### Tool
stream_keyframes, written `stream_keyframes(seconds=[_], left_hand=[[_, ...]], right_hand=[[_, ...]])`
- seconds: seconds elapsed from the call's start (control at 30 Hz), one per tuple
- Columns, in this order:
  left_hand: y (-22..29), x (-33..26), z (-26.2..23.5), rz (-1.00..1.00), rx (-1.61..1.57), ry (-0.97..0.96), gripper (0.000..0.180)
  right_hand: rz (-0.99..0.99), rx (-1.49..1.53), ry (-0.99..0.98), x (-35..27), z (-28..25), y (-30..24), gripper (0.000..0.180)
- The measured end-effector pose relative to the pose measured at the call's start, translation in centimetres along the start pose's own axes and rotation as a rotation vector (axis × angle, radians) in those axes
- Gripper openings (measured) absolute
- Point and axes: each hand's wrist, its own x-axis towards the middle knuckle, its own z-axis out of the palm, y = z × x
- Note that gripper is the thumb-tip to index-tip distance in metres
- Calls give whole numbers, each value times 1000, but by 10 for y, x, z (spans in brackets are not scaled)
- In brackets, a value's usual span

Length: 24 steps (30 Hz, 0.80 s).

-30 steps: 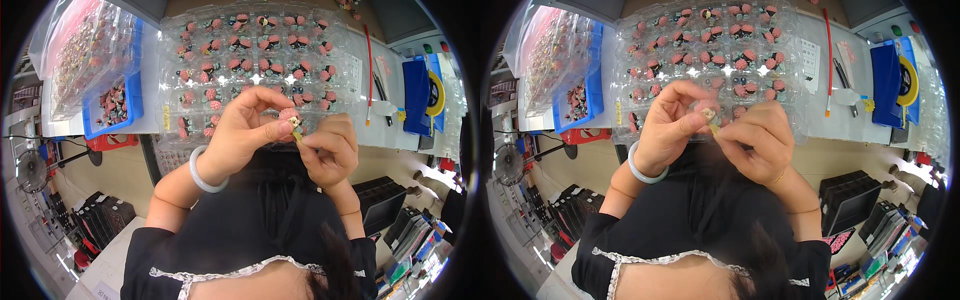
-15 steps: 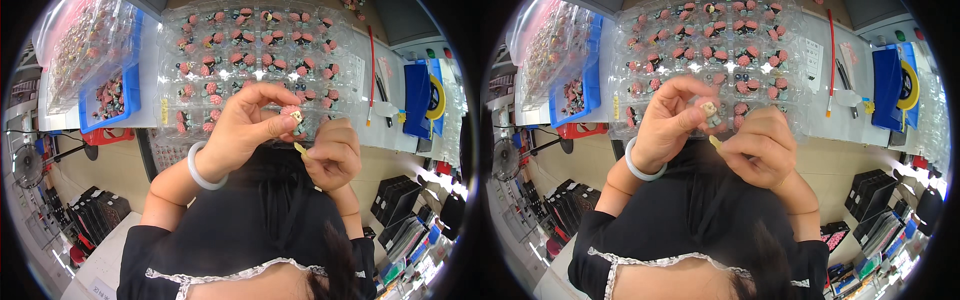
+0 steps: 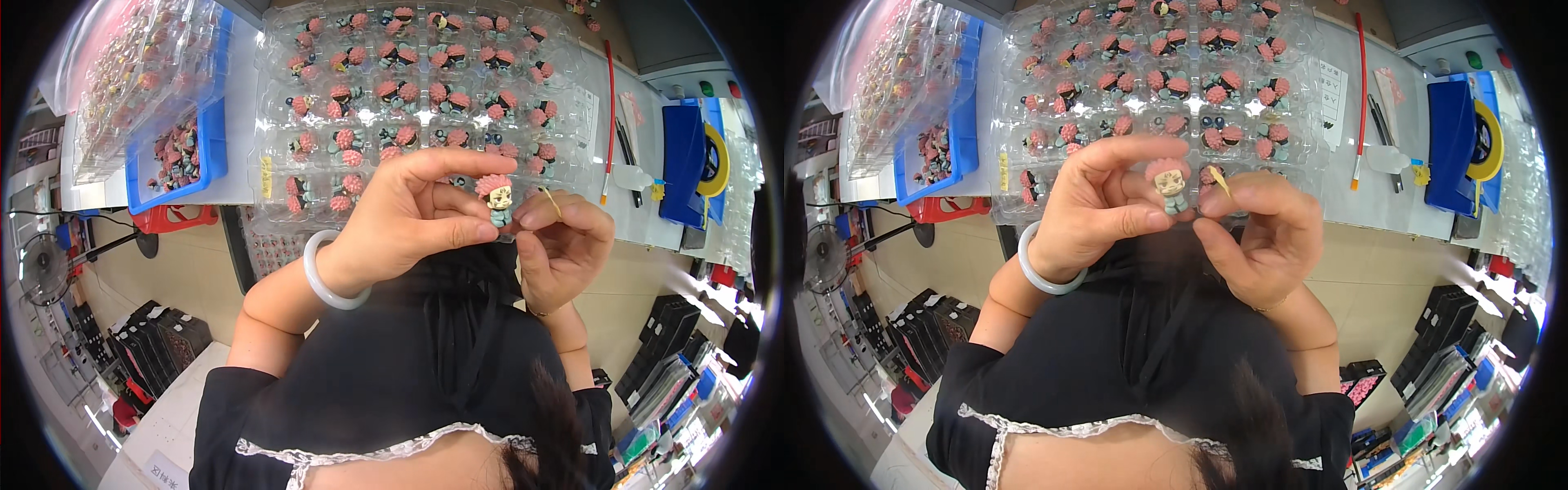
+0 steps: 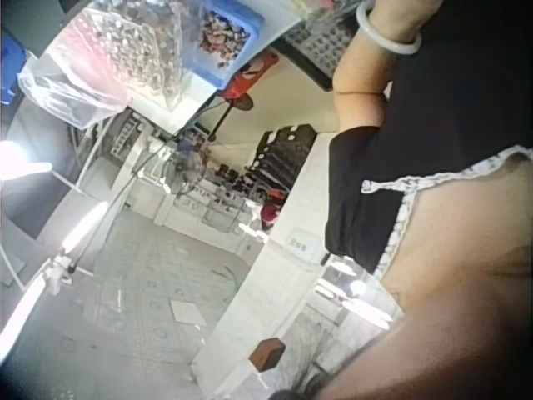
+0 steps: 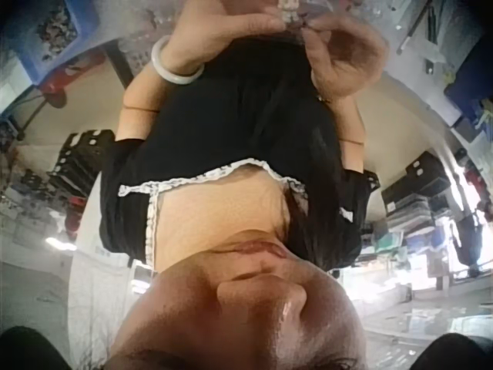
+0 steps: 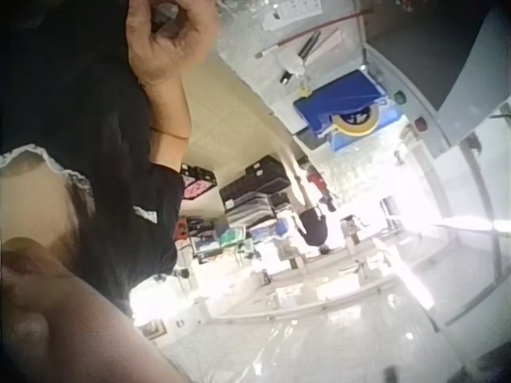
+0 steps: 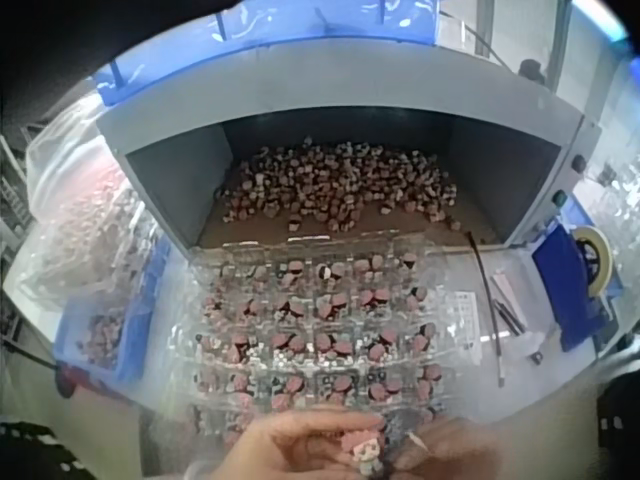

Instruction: Assembling small figurine parts by gluing components together at a workstation.

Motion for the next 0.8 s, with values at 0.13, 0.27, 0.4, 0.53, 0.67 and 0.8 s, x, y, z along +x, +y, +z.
stream_keyframes(seconds=[0.13,0.27,0.4,0.53,0.67,0.8], left_hand=[[-3,-1,-1,11,9,-24,43],[-7,0,0,105,50,-19,35],[-6,-1,-1,99,84,-7,38],[-4,1,-4,277,462,-46,40],[1,-2,0,347,543,-96,43],[-2,-2,-3,362,627,-119,47]], right_hand=[[12,-28,-2,1,2,1,42],[-31,-54,-44,3,4,3,43],[-48,-78,-60,6,6,-1,45],[-128,-90,-82,6,3,3,47],[-170,-210,-129,7,0,-2,50],[-251,-288,-148,8,1,-5,50]])
